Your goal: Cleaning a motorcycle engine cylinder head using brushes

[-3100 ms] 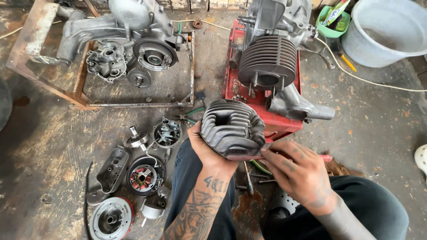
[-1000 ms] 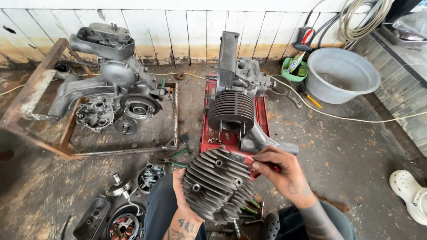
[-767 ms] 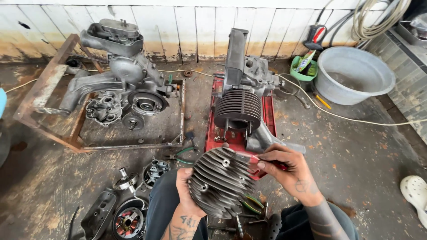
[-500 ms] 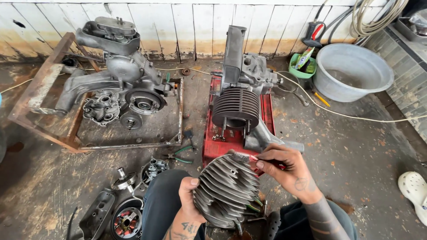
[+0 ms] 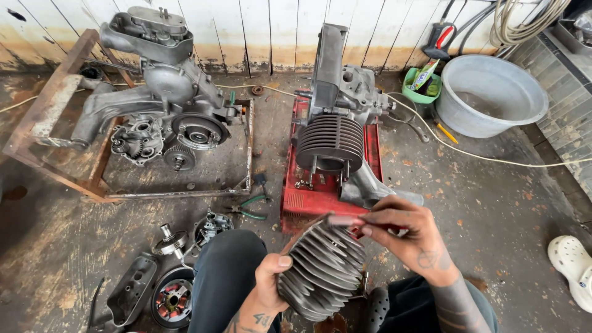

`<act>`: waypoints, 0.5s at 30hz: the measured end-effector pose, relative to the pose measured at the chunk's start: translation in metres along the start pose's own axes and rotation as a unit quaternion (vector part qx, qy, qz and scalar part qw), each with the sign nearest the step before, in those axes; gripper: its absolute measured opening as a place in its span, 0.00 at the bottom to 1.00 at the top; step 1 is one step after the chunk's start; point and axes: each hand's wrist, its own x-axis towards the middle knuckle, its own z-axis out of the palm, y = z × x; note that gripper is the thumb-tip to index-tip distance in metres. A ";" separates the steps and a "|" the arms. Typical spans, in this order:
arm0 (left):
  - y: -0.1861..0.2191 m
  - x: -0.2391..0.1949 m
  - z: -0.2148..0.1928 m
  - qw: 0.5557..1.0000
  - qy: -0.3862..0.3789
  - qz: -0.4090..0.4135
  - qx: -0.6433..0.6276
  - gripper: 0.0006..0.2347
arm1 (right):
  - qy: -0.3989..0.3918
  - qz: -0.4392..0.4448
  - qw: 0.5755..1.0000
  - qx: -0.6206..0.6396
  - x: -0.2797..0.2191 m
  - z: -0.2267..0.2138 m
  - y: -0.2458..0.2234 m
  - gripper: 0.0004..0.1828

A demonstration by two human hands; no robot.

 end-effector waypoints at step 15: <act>0.020 0.021 0.019 0.966 0.245 0.075 0.022 0.27 | -0.080 0.015 0.995 -0.057 0.006 0.006 -0.018 0.06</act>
